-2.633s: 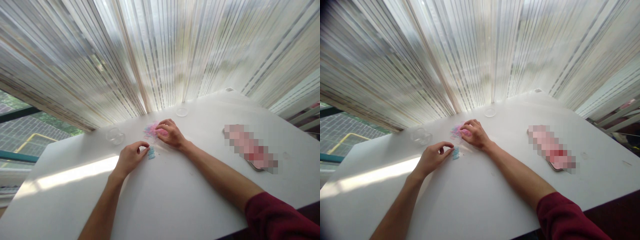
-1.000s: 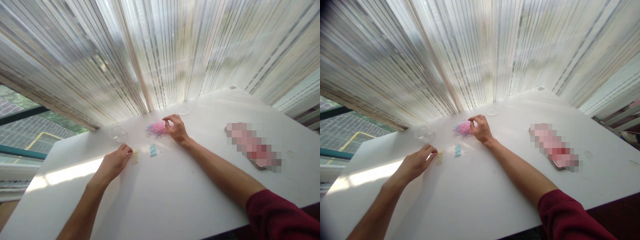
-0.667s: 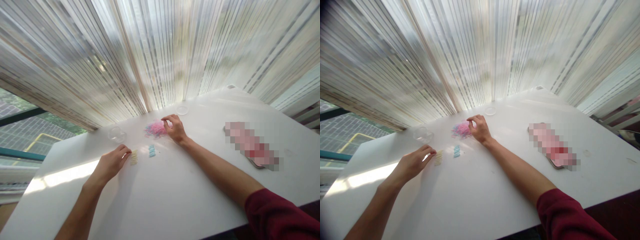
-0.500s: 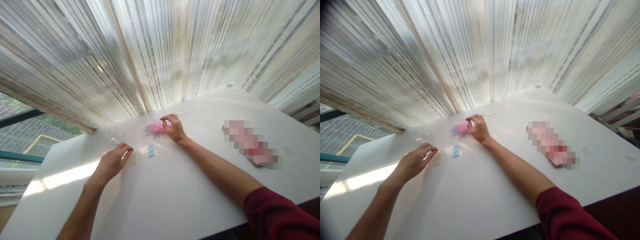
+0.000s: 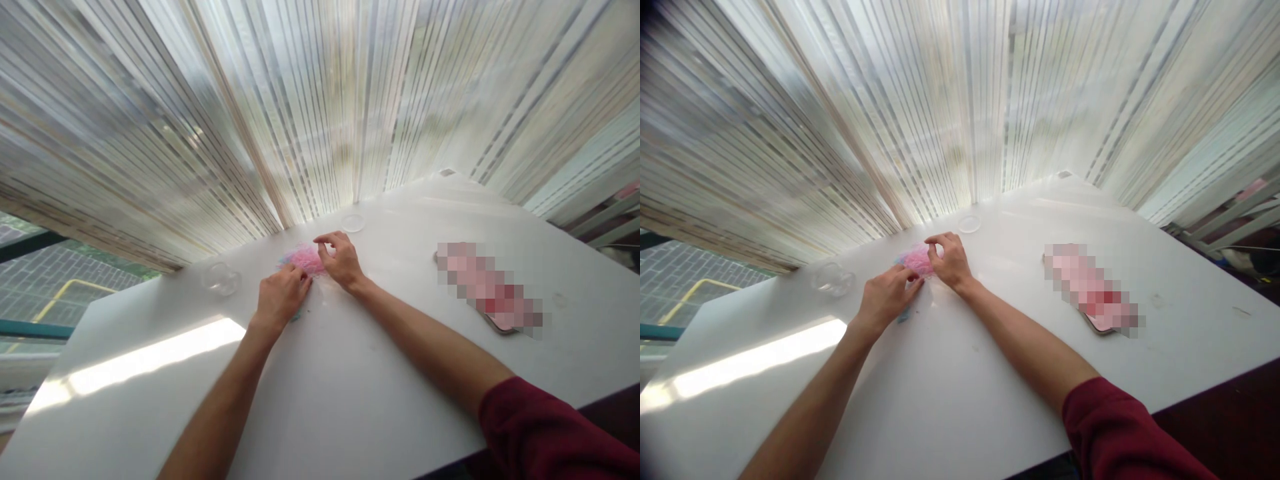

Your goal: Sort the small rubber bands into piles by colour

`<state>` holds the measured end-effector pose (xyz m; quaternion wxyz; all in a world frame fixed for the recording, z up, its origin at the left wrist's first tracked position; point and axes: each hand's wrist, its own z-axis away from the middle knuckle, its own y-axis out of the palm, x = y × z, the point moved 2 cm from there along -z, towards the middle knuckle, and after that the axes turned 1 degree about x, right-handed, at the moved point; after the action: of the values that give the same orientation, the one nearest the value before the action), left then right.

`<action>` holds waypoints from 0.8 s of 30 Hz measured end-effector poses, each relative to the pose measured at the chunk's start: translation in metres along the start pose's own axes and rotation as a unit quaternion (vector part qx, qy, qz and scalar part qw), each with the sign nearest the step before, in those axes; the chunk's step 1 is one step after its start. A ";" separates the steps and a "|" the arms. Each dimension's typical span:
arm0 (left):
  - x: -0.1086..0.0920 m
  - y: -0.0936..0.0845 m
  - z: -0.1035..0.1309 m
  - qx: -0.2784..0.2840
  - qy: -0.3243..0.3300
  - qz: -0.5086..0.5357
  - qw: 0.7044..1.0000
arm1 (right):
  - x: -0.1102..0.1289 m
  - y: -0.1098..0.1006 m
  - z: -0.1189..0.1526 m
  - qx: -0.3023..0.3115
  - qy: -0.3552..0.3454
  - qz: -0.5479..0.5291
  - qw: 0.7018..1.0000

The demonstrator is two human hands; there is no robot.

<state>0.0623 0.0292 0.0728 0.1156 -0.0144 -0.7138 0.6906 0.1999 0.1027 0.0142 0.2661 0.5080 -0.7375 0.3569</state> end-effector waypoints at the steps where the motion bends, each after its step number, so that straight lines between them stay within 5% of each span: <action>1: 0.000 0.001 -0.001 -0.004 -0.004 0.000 1.000 | 0.001 0.000 0.000 0.001 0.000 0.002 1.000; 12: 0.005 -0.003 0.002 -0.024 -0.055 0.091 0.994 | 0.008 -0.002 0.001 0.020 -0.030 0.027 0.999; 24: 0.003 0.001 0.000 -0.011 -0.055 0.076 0.996 | 0.007 -0.001 0.001 0.003 -0.038 0.024 0.999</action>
<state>0.0598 0.0300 0.0726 0.0235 -0.0320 -0.7238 0.6889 0.1982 0.0977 0.0189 0.2271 0.5041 -0.7580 0.3460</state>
